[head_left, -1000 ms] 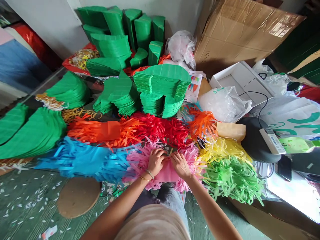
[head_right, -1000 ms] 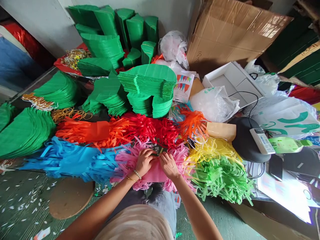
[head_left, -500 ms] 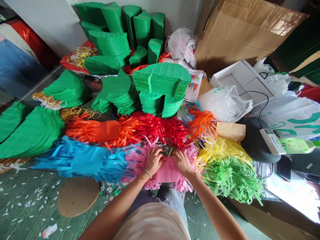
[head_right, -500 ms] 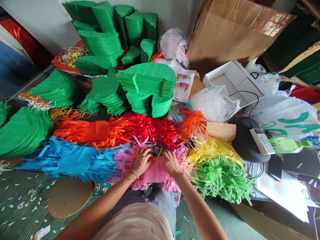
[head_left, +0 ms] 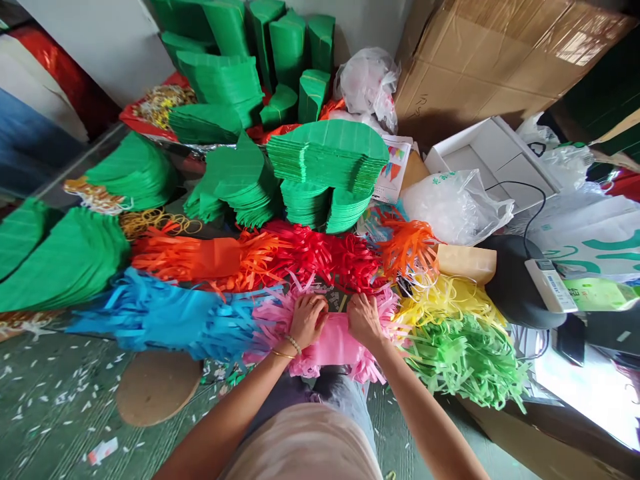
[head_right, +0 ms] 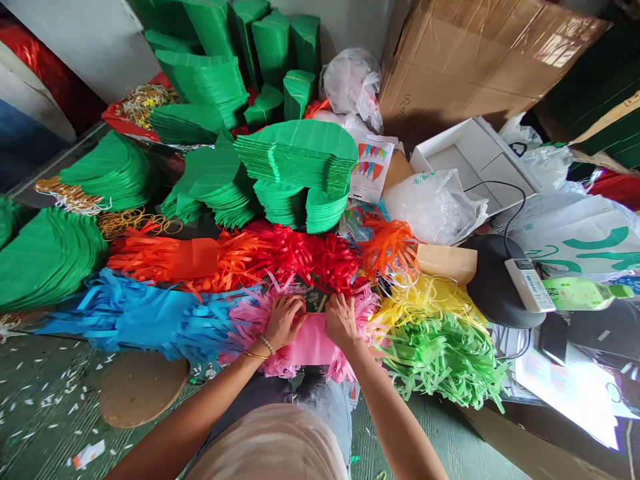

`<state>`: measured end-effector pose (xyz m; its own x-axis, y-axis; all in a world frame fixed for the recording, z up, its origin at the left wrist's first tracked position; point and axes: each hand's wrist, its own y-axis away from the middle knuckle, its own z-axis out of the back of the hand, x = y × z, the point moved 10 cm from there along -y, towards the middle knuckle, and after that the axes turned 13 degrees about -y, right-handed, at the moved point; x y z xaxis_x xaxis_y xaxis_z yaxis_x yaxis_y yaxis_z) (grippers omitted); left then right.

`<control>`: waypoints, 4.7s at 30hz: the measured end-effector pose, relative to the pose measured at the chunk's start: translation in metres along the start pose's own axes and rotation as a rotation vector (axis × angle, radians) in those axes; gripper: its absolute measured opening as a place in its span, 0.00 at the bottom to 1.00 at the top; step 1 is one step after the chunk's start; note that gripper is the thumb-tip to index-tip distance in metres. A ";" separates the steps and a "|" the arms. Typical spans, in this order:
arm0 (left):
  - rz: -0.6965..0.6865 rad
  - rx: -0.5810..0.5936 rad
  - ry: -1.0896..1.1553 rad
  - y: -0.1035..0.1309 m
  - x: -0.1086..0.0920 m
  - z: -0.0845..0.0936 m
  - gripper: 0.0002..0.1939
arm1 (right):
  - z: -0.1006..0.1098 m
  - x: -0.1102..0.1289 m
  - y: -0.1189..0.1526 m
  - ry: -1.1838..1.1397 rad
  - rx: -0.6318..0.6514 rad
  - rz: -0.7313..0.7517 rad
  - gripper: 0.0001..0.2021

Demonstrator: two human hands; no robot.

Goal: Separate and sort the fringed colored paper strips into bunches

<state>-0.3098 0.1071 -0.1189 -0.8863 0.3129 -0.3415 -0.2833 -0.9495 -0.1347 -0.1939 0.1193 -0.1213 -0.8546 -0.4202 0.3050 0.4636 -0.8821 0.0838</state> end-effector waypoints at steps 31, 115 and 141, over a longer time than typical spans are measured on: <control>-0.274 -0.149 -0.340 -0.002 -0.063 -0.002 0.16 | 0.008 -0.023 0.042 -0.378 -0.136 -0.063 0.28; 0.207 0.078 0.352 0.087 -0.009 0.111 0.12 | 0.007 0.006 -0.009 -0.433 -0.319 -0.259 0.12; 0.171 0.145 0.705 0.046 -0.046 0.089 0.11 | 0.067 0.062 0.085 -1.308 -0.495 -0.283 0.11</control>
<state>-0.3147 0.0466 -0.0265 -0.4907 0.0546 -0.8696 -0.2514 -0.9645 0.0813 -0.1918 0.0329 -0.0316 0.0507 0.0348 0.9981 -0.0439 -0.9983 0.0371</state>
